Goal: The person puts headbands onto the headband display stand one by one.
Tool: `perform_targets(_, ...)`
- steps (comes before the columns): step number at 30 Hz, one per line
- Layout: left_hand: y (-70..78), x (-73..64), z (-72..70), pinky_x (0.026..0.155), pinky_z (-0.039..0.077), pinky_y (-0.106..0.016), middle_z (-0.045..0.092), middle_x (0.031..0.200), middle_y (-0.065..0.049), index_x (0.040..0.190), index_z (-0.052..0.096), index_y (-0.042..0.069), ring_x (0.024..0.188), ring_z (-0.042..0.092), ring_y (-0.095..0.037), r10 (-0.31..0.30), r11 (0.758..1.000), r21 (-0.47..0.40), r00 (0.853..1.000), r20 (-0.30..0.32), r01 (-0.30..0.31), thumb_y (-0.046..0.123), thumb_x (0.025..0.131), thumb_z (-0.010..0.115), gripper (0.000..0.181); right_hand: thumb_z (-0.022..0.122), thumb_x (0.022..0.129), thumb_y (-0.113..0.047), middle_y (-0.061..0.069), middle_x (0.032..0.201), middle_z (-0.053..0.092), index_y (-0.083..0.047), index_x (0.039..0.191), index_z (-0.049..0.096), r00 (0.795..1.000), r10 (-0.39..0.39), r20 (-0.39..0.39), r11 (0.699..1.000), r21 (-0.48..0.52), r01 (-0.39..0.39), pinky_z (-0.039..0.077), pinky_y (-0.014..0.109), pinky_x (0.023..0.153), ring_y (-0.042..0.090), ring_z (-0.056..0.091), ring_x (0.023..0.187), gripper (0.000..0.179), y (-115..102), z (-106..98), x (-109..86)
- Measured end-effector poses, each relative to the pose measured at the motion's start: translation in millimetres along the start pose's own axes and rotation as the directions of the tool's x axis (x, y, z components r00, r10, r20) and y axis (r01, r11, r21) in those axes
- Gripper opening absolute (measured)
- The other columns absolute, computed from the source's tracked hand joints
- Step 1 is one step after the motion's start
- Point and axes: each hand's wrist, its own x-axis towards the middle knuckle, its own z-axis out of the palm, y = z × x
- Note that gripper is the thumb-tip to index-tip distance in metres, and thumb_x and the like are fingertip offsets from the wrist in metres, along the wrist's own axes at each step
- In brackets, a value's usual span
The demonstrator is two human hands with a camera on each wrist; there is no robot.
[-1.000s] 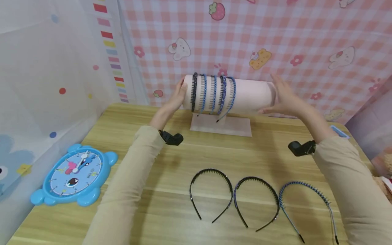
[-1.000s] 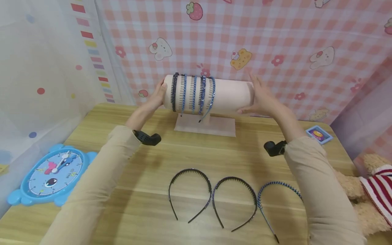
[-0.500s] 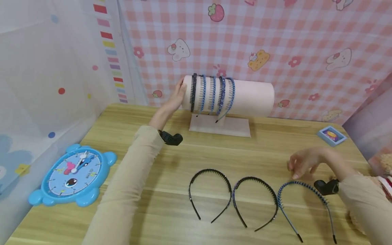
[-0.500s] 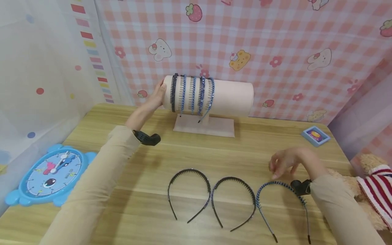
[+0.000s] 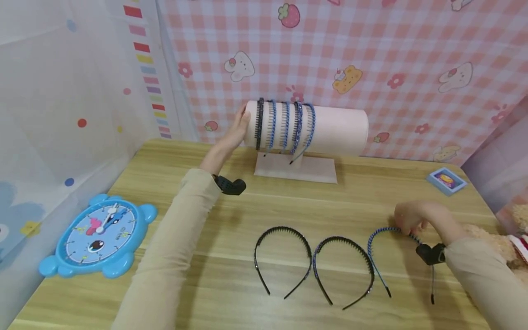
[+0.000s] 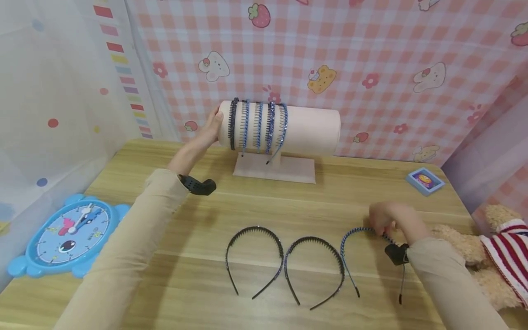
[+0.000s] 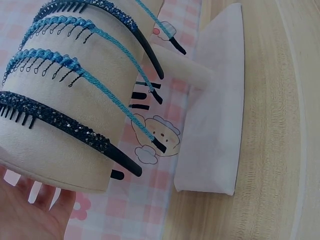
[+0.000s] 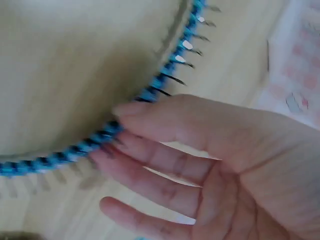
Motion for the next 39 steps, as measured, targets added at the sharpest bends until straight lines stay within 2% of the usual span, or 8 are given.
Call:
perform_targets(3,-0.5,0.4,-1.0,0.116,0.011,-0.045,0.003,0.155,-0.006,0.148,0.000,0.021,0.142,0.007,-0.026,0.013,1.000,-0.004,1.000,0.000,-0.013,0.045,0.098,0.017,0.058,0.056,0.072,-0.001,0.005,0.070,0.059,0.003,0.091,0.055,0.997,-0.040,-0.067,0.995,0.094,0.047,0.040,0.021,0.049,0.010,0.053,0.060,0.019,8,-11,-1.8)
perform_targets(9,-1.2,1.3,-0.9,0.116,0.013,-0.045,0.006,0.155,-0.006,0.148,0.002,0.020,0.142,0.009,-0.026,0.028,1.000,-0.003,1.000,-0.004,-0.028,0.044,0.099,0.018,0.057,0.051,0.088,-0.010,0.024,0.094,0.060,0.012,0.109,0.050,0.972,-0.091,-0.216,0.986,0.116,0.118,0.055,0.037,0.064,0.020,0.062,0.079,0.030,14,-39,-8.0)
perform_targets(15,0.6,0.7,-0.7,0.115,0.014,-0.047,0.006,0.155,-0.006,0.148,0.002,0.022,0.142,0.010,-0.026,0.017,1.000,-0.004,1.000,-0.003,-0.017,0.044,0.099,0.017,0.056,0.050,0.093,-0.020,0.019,0.094,0.061,0.015,0.115,0.044,0.942,-0.034,-0.334,0.940,0.309,0.143,0.057,0.037,0.070,0.019,0.062,0.080,0.041,10,-59,-13.0)
perform_targets(20,0.4,0.5,-0.7,0.115,0.016,-0.047,0.006,0.155,-0.007,0.148,0.001,0.021,0.142,0.011,-0.027,0.030,0.999,-0.010,1.000,0.002,-0.030,0.043,0.099,0.017,0.056,0.054,0.091,-0.031,0.001,0.090,0.060,0.014,0.116,0.042,0.929,0.061,-0.364,0.829,0.537,0.156,0.056,0.034,0.078,0.009,0.061,0.077,0.053,6,-67,-14.3)
perform_targets(23,-0.6,0.7,-0.8,0.115,0.015,-0.047,0.005,0.155,-0.007,0.148,0.001,0.021,0.142,0.010,-0.026,0.031,0.999,-0.011,1.000,0.003,-0.031,0.042,0.099,0.017,0.056,0.056,0.090,-0.034,-0.005,0.089,0.056,0.007,0.109,0.046,0.913,0.075,-0.401,0.760,0.616,0.208,0.056,0.029,0.078,0.004,0.061,0.074,0.047,1,-69,-15.0)
perform_targets(30,-2.0,0.4,-0.4,0.115,0.015,-0.046,0.005,0.155,-0.007,0.148,0.001,0.021,0.142,0.009,-0.026,0.022,1.000,-0.018,1.000,-0.001,-0.022,0.042,0.099,0.017,0.055,0.055,0.090,-0.036,0.001,0.108,0.047,0.007,0.126,0.033,0.884,0.071,-0.462,0.637,0.703,0.317,0.054,0.022,0.081,-0.002,0.060,0.079,0.060,-14,-77,-13.0)
perform_targets(35,-1.9,-0.4,-0.8,0.115,0.015,-0.046,0.004,0.155,-0.007,0.148,0.001,0.021,0.142,0.008,-0.026,0.019,1.000,-0.010,1.000,-0.001,-0.019,0.042,0.099,0.017,0.055,0.062,0.086,-0.030,-0.013,0.090,0.055,-0.007,0.105,0.045,0.862,0.081,-0.501,0.468,0.782,0.411,0.054,0.020,0.079,0.000,0.062,0.078,0.035,-26,-83,-14.6)
perform_targets(39,-1.9,-0.7,-1.1,0.115,0.014,-0.047,0.004,0.155,-0.006,0.148,0.000,0.023,0.142,0.008,-0.026,0.003,1.000,-0.004,1.000,0.000,-0.003,0.044,0.099,0.016,0.056,0.066,0.082,-0.027,-0.013,0.088,0.057,-0.009,0.105,0.044,0.843,0.107,-0.527,0.285,0.828,0.482,0.054,0.017,0.076,0.000,0.061,0.078,0.038,-38,-87,-17.1)
